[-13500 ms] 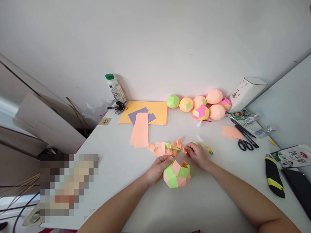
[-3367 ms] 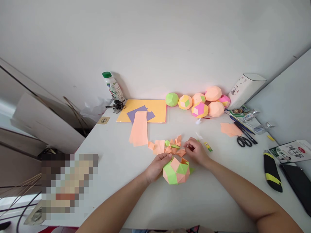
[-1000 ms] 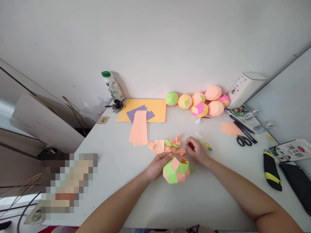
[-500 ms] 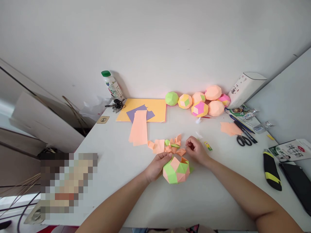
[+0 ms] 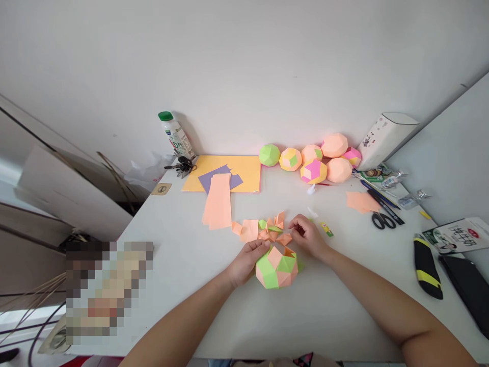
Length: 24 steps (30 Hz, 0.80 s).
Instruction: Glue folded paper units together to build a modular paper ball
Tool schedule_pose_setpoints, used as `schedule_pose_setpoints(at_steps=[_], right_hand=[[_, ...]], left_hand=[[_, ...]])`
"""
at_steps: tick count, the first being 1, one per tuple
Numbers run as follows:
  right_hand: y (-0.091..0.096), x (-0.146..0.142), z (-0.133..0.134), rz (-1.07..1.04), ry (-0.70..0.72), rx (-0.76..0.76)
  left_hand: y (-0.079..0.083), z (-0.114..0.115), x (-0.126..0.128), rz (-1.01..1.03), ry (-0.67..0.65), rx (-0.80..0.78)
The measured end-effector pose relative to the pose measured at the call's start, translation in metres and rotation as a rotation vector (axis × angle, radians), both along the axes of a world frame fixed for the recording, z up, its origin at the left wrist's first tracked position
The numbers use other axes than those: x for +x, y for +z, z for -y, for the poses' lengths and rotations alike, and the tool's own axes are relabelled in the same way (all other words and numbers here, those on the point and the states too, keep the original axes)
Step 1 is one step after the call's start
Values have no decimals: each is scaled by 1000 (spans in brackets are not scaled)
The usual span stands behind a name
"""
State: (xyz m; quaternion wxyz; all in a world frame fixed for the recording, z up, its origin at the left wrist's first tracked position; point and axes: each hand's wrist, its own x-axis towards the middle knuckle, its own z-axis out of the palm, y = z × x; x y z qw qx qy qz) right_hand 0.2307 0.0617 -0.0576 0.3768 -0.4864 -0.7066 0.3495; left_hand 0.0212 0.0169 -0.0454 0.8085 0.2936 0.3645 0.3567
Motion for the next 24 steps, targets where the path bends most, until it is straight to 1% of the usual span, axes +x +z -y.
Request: schedule_pose_setpoints(at_steps=[12,24], right_hand=[[0,-1,-1,0,40,8],[-5,0,-2,22,58,7]], left_hand=[[0,0,0,5,0,-9],[0,-1,0,12,2,-16]])
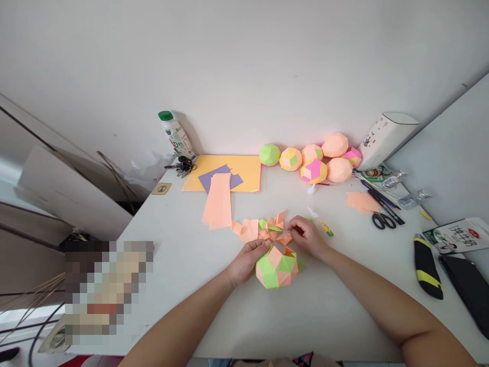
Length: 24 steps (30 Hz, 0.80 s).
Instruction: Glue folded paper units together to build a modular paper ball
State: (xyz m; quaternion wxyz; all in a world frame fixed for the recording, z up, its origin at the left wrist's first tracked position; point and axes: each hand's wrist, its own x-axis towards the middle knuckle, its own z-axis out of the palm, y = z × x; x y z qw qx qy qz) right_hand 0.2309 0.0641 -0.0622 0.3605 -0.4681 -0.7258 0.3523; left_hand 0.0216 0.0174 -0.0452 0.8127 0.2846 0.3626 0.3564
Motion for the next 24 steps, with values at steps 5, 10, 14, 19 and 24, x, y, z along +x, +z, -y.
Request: schedule_pose_setpoints(at_steps=[5,10,14,19,24], right_hand=[[0,0,0,11,1,-2],[0,0,0,24,-6,-1],[1,0,1,39,-15,-4],[2,0,1,38,-24,19],[2,0,1,34,-18,41]], left_hand=[[1,0,0,0,8,-12],[-1,0,0,-2,7,-7],[0,0,0,0,7,-6],[-1,0,0,-1,-6,9],[-4,1,-1,-29,-20,50]])
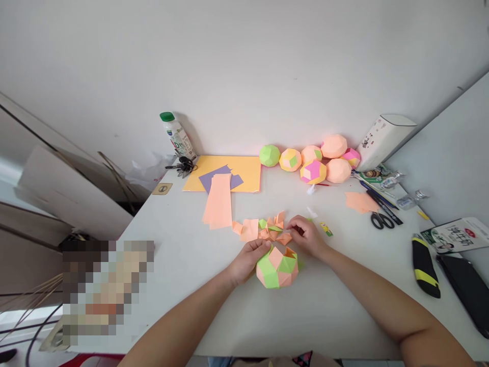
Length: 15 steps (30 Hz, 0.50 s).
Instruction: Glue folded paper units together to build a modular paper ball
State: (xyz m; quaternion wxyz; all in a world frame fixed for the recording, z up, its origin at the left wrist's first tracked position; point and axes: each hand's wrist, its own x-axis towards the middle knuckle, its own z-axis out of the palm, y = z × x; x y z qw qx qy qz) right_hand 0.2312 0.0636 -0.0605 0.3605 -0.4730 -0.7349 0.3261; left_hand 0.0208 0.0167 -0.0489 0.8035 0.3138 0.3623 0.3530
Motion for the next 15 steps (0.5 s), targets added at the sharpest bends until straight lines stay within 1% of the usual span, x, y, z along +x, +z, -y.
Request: schedule_pose_setpoints(at_steps=[3,6,9,10,12,14,15], right_hand=[[0,0,1,11,-17,8],[0,-2,3,31,-21,12],[7,-3,5,69,-7,38],[13,-2,5,90,4,52],[30,5,5,148,36,83],[52,17,5,237,65,113],[64,24,5,306,50,133]], left_hand=[[1,2,0,-36,-17,76],[6,5,-1,-94,-39,212],[12,9,-3,-137,-26,339],[15,10,-4,-146,-17,370],[20,13,-7,-148,-2,404],[24,15,-8,-124,5,397],[26,16,-8,-109,8,379]])
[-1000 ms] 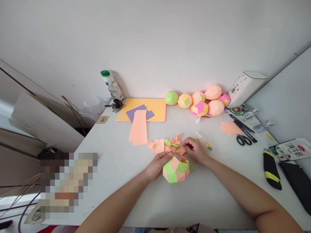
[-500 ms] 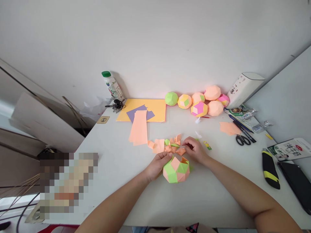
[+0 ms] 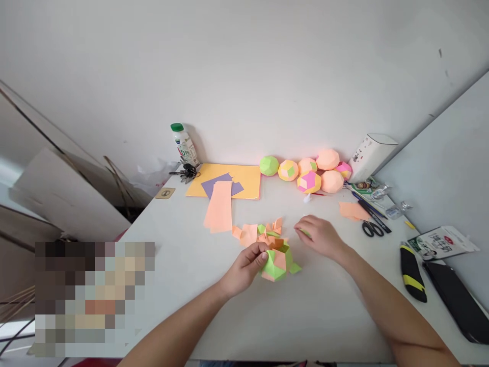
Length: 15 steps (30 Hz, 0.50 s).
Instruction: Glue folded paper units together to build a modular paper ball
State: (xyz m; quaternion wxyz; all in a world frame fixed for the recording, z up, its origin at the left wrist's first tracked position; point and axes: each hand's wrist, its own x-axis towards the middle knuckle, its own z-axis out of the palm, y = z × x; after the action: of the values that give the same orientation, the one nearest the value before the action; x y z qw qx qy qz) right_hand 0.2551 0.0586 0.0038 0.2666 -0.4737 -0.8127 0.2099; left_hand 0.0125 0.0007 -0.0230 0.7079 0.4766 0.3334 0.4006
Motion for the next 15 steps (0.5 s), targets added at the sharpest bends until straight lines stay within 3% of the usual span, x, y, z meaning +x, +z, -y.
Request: schedule_pose_setpoints(at_steps=[2,4,6,10,15], right_hand=[[20,14,0,293,-181,58],[32,24,0,510,-306,-53],[33,29,0,634,-335,-189],[16,29,-4,683,-303,-294],[5,32,-16,602,-344,-281]], left_hand=[[1,1,1,39,7,-64],[0,2,3,80,7,-150],[-3,4,7,112,-15,-230],[-8,6,13,128,-44,-296],[-5,6,12,138,-18,-307]])
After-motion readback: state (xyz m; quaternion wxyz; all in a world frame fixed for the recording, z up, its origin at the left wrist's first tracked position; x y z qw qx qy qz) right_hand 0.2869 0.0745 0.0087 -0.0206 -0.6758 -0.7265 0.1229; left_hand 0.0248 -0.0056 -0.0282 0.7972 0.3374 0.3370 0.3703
